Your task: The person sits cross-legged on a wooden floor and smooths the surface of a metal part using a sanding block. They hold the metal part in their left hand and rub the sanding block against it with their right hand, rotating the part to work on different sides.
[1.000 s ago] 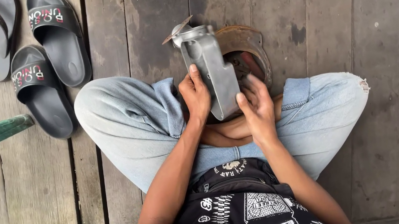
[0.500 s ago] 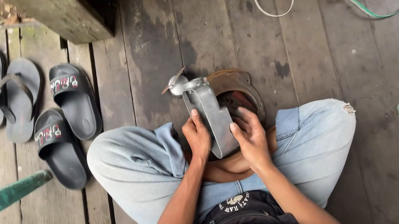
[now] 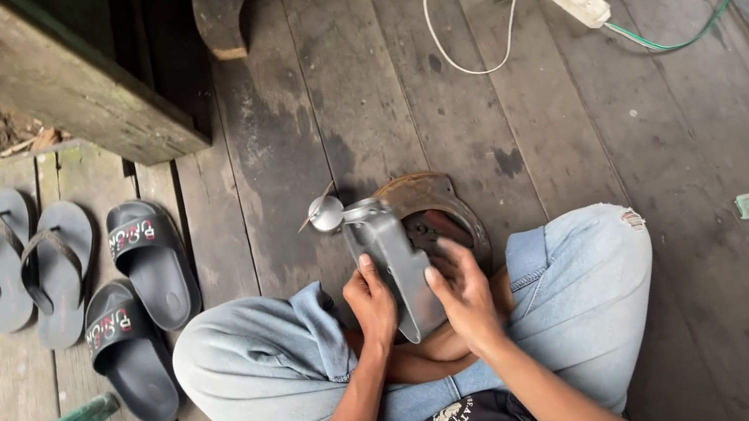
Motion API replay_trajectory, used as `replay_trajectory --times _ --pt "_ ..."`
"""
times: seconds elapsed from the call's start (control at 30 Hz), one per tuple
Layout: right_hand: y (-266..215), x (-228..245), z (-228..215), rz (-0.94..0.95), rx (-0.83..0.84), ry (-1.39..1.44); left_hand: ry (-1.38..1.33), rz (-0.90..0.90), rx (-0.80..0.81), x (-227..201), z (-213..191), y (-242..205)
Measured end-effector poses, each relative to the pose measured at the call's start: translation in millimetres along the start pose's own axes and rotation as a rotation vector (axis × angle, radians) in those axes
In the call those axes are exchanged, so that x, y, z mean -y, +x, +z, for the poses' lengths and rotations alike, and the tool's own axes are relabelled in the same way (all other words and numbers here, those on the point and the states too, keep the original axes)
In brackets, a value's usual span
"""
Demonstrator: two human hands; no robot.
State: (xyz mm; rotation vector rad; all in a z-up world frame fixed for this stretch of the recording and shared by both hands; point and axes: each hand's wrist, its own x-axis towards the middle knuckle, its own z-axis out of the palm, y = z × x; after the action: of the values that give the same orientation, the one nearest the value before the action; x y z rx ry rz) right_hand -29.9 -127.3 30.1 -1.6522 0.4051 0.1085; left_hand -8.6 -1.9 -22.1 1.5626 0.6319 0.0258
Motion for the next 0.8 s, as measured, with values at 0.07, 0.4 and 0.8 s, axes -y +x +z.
replay_trajectory --times 0.07,0.4,0.8 --pt "10 7 2 -0.018 -0.011 -0.002 0.007 0.007 0.028 -8 -1 -3" --pt "-2 20 5 -0.134 0.039 0.069 0.099 0.078 0.15 -23 -15 43" --pt "-5 29 11 -0.117 0.124 -0.129 0.053 -0.149 0.177 18 -31 7"
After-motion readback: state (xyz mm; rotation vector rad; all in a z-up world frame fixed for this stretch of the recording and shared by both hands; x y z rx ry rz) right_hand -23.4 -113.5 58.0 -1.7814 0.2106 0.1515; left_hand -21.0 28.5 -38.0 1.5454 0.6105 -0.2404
